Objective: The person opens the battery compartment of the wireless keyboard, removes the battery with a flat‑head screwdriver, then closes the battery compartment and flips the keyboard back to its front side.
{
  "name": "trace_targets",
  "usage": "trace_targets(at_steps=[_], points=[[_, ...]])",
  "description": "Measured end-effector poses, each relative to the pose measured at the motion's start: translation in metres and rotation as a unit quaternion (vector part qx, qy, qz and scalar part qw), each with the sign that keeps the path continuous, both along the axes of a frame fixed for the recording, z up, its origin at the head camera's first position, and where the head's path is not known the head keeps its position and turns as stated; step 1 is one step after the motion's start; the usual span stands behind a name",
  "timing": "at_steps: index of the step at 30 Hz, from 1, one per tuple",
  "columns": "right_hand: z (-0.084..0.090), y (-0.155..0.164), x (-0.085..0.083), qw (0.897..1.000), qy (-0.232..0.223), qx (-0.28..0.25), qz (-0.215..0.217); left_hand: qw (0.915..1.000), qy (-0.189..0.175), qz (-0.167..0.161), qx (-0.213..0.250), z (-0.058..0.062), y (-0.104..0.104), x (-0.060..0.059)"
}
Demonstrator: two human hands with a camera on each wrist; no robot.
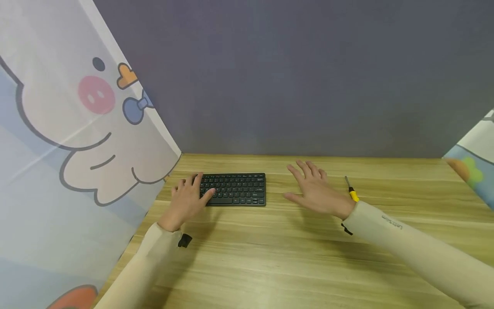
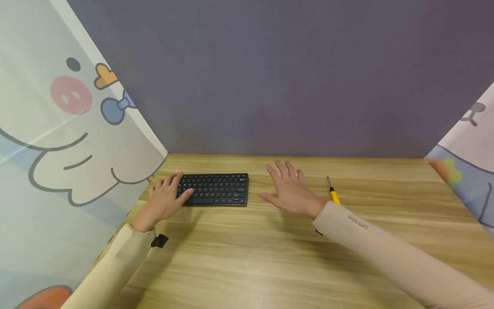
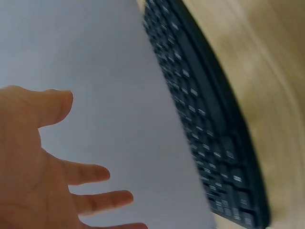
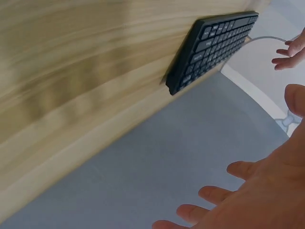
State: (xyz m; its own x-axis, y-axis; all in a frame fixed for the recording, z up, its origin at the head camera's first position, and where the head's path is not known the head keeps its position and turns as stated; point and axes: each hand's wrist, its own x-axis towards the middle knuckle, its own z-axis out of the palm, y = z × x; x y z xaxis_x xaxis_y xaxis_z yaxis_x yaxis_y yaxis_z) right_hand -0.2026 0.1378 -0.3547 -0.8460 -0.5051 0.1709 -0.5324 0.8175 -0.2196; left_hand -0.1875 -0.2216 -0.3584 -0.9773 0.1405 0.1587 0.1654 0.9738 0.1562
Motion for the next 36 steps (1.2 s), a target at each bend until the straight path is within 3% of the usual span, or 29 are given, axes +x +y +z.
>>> trace_targets(at_steps=[6, 16, 23, 28, 36], points=[[-0.009, -0.020, -0.008, 0.999, -0.042, 0.000, 0.004, 0.9992, -0.024, 0.015, 0.027, -0.010, -0.015, -0.012], [-0.018, -0.046, -0.021, 0.997, -0.071, -0.015, 0.033, 0.9968, -0.047, 0.022, 0.061, -0.020, -0.031, -0.026], [-0.019, -0.062, -0.032, 0.995, -0.066, -0.007, 0.076, 0.9910, -0.090, 0.035, 0.093, -0.029, -0.051, -0.035], [-0.019, -0.075, -0.039, 0.993, -0.081, 0.005, 0.090, 0.9864, -0.106, 0.048, 0.116, -0.034, -0.061, -0.043], [-0.027, -0.103, -0.059, 0.985, -0.126, -0.001, 0.121, 0.9818, -0.138, 0.039, 0.125, -0.037, -0.071, -0.052]])
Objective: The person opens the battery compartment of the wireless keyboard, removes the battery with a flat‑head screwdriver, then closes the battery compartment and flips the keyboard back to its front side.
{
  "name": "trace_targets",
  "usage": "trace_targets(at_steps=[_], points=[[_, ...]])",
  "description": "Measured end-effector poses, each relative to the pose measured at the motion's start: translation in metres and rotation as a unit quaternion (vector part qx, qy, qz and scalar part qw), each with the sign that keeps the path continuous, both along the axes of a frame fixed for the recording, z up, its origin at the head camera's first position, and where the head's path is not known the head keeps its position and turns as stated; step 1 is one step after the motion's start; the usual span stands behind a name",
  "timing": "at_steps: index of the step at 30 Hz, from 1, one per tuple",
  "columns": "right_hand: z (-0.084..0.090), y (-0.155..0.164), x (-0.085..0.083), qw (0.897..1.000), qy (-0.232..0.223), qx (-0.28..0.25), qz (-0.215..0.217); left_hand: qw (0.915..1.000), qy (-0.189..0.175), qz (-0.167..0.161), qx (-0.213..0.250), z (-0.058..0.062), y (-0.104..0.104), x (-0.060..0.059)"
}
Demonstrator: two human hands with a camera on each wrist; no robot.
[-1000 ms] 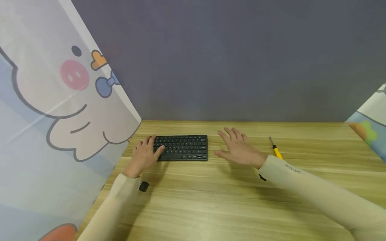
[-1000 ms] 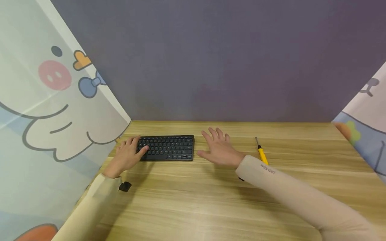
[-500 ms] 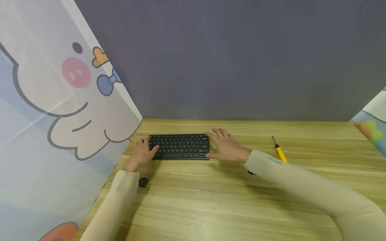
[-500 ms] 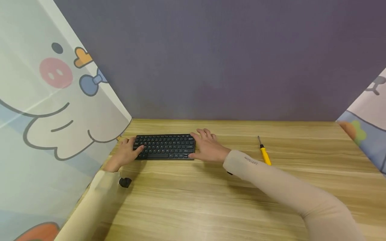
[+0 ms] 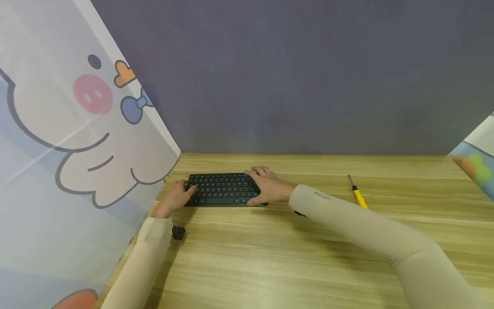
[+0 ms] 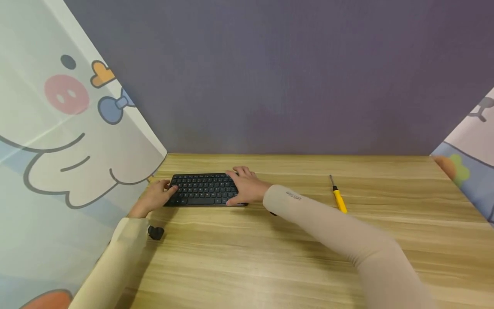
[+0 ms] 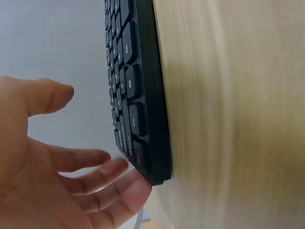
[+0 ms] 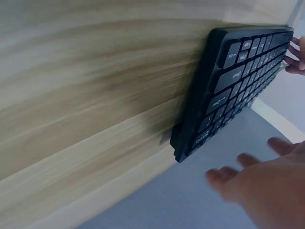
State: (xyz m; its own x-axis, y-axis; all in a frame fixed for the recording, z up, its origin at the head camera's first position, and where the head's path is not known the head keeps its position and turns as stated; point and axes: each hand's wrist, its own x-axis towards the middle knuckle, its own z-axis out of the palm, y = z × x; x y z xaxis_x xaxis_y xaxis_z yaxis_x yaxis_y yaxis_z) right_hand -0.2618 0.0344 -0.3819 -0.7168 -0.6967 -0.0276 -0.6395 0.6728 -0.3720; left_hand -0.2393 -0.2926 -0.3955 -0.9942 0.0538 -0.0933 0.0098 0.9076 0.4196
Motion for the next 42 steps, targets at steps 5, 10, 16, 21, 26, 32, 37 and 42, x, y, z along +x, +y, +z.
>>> trace_targets(at_steps=[5, 10, 16, 21, 26, 32, 37, 42], points=[[-0.001, -0.021, -0.010, 0.999, -0.025, -0.010, 0.022, 0.9999, -0.011, 0.004, 0.002, 0.001, -0.007, -0.002], [-0.009, -0.037, -0.017, 0.999, -0.028, 0.015, 0.016, 0.9996, -0.026, 0.004, -0.010, 0.001, -0.011, -0.003], [-0.017, -0.052, -0.022, 0.999, -0.039, 0.014, 0.019, 0.9995, -0.029, 0.008, -0.010, -0.003, -0.011, -0.006], [-0.016, -0.063, -0.025, 0.999, -0.035, 0.028, 0.007, 0.9998, -0.018, 0.007, -0.007, -0.004, -0.009, -0.009], [-0.018, -0.072, -0.026, 0.998, -0.030, 0.053, -0.004, 0.9999, -0.009, 0.000, 0.006, -0.006, -0.006, -0.009], [-0.020, -0.080, -0.027, 0.998, -0.011, 0.054, -0.019, 0.9997, -0.003, -0.003, 0.023, -0.005, -0.005, -0.010], [-0.023, -0.084, -0.025, 0.998, 0.009, 0.052, -0.019, 0.9996, 0.001, -0.008, 0.028, -0.005, -0.006, -0.010], [-0.026, -0.084, -0.024, 0.999, 0.022, 0.027, -0.013, 0.9994, -0.010, -0.007, 0.031, -0.009, -0.008, -0.010]])
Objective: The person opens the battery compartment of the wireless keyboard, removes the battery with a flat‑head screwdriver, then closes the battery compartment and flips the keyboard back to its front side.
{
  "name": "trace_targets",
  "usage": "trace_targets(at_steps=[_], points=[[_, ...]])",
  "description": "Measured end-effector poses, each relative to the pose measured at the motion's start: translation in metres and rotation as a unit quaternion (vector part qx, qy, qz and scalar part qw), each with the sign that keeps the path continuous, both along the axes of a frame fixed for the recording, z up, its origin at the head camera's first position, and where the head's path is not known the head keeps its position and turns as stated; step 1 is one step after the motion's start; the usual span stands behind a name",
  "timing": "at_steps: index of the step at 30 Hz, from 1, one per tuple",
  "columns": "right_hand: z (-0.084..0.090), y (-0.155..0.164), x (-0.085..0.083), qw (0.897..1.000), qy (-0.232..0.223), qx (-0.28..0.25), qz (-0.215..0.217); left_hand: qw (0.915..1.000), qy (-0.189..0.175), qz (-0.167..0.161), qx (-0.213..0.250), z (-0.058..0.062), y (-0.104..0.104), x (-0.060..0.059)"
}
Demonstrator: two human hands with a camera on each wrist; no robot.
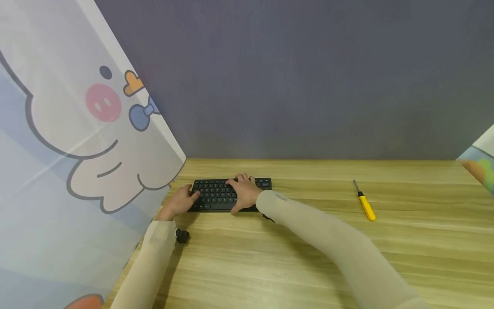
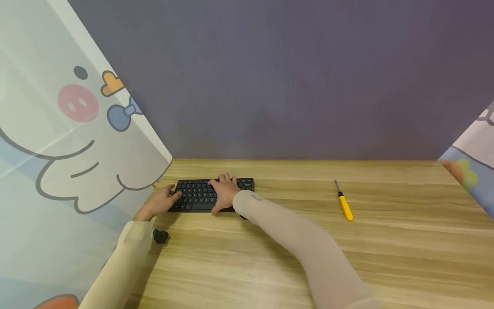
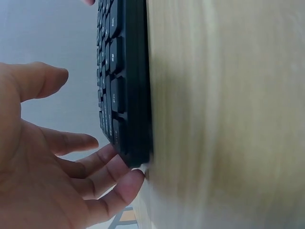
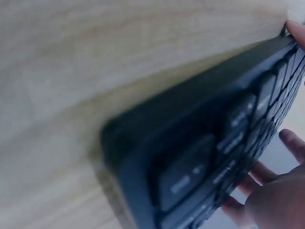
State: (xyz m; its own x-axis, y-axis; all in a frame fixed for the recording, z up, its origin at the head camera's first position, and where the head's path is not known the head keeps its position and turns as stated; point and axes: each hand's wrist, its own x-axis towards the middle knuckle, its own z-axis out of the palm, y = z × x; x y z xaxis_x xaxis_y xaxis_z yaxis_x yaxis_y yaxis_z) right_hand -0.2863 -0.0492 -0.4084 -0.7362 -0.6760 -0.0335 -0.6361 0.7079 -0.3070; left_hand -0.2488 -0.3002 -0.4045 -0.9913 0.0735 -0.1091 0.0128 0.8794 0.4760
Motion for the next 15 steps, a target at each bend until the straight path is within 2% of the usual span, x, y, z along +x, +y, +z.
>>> trace_targets(at_steps=[4, 9, 15], points=[[-0.0056, 0.0022, -0.0018, 1.000, 0.003, -0.022, 0.007, 0.9999, -0.005, 0.006, 0.007, -0.0039, 0.0004, 0.0002], [-0.0081, 0.0044, -0.0043, 0.999, -0.005, -0.036, 0.005, 0.9998, -0.008, 0.006, 0.018, -0.0032, -0.0005, 0.0007], [-0.0077, 0.0079, -0.0076, 0.997, 0.003, -0.072, 0.011, 0.9994, 0.024, 0.013, 0.020, 0.0010, -0.0073, 0.0009]])
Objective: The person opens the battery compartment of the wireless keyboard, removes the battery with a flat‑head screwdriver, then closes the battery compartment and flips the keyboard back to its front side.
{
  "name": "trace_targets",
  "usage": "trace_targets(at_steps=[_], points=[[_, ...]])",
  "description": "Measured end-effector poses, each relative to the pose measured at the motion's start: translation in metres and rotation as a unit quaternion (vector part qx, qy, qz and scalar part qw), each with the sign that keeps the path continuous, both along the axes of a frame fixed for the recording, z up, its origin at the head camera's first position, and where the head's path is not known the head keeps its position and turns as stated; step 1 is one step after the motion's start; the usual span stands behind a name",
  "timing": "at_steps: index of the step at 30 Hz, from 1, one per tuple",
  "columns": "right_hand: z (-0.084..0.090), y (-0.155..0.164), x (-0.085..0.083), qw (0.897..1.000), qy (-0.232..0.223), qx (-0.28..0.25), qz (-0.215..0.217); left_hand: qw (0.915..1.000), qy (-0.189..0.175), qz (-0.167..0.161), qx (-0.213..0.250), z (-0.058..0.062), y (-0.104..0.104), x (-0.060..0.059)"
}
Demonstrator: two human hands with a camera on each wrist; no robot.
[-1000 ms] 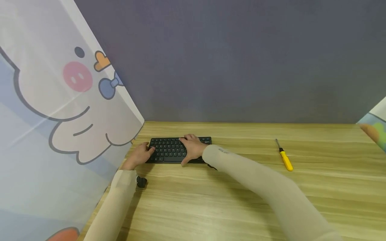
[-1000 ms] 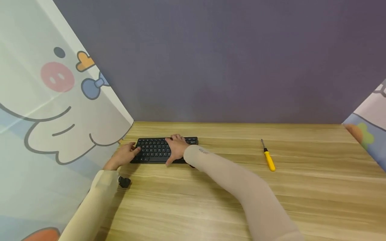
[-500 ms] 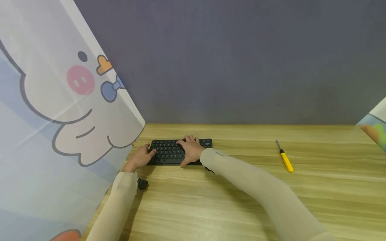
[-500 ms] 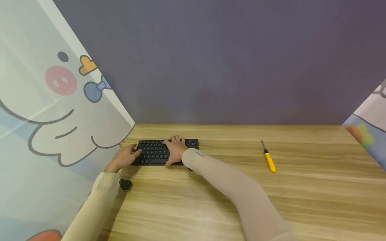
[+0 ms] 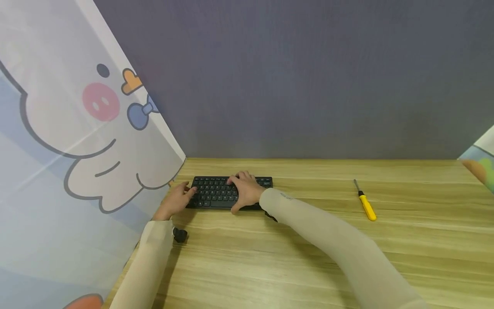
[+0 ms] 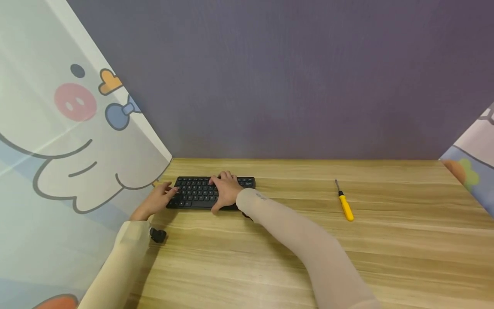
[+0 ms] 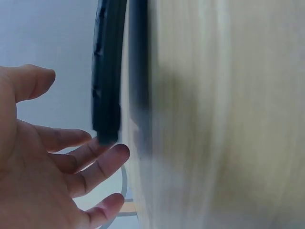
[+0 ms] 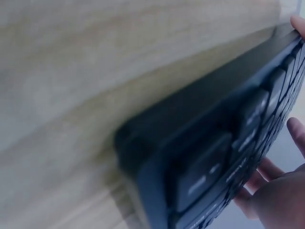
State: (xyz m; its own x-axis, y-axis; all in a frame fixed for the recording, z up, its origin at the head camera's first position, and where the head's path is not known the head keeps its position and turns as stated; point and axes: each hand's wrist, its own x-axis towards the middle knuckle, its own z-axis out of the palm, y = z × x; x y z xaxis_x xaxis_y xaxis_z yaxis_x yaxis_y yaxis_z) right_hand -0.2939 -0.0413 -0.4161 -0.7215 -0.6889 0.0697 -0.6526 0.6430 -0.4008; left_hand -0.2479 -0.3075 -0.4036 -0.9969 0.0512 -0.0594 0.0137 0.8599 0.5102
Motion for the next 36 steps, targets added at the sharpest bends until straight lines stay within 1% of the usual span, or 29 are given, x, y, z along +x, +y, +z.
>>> trace_targets(at_steps=[2, 5, 8, 14, 16, 18, 22, 27, 30, 34, 36], points=[[0.000, 0.002, -0.001, 1.000, 0.004, -0.010, -0.001, 0.9997, 0.019, -0.002, 0.012, 0.001, -0.003, 0.000], [0.002, 0.005, -0.003, 1.000, 0.004, -0.025, -0.004, 0.9981, 0.040, -0.004, 0.046, 0.004, -0.006, 0.000], [0.005, 0.009, -0.004, 0.999, -0.006, -0.048, -0.008, 0.9939, 0.077, 0.002, 0.079, 0.008, -0.007, 0.002], [0.011, 0.018, -0.005, 0.994, -0.024, -0.109, -0.005, 0.9794, 0.165, 0.002, 0.116, 0.014, -0.008, 0.003], [0.013, 0.020, -0.005, 0.992, -0.024, -0.126, -0.003, 0.9741, 0.187, 0.001, 0.127, 0.015, -0.007, 0.003], [0.015, 0.022, -0.005, 0.990, -0.021, -0.140, -0.005, 0.9707, 0.202, 0.002, 0.130, 0.016, -0.006, 0.003], [0.020, 0.024, -0.006, 0.987, -0.016, -0.163, -0.011, 0.9676, 0.210, -0.005, 0.140, 0.016, -0.002, 0.002], [0.024, 0.024, -0.007, 0.984, -0.011, -0.179, -0.005, 0.9616, 0.215, -0.034, 0.167, 0.015, 0.006, -0.001], [0.027, 0.024, -0.005, 0.981, -0.008, -0.193, -0.001, 0.9572, 0.230, -0.049, 0.169, 0.014, 0.011, -0.004], [0.029, 0.025, -0.004, 0.977, -0.008, -0.212, -0.007, 0.9533, 0.237, -0.064, 0.176, 0.033, 0.029, 0.007], [0.029, 0.025, -0.003, 0.975, -0.011, -0.221, -0.015, 0.9523, 0.234, -0.071, 0.182, 0.043, 0.037, 0.013]])
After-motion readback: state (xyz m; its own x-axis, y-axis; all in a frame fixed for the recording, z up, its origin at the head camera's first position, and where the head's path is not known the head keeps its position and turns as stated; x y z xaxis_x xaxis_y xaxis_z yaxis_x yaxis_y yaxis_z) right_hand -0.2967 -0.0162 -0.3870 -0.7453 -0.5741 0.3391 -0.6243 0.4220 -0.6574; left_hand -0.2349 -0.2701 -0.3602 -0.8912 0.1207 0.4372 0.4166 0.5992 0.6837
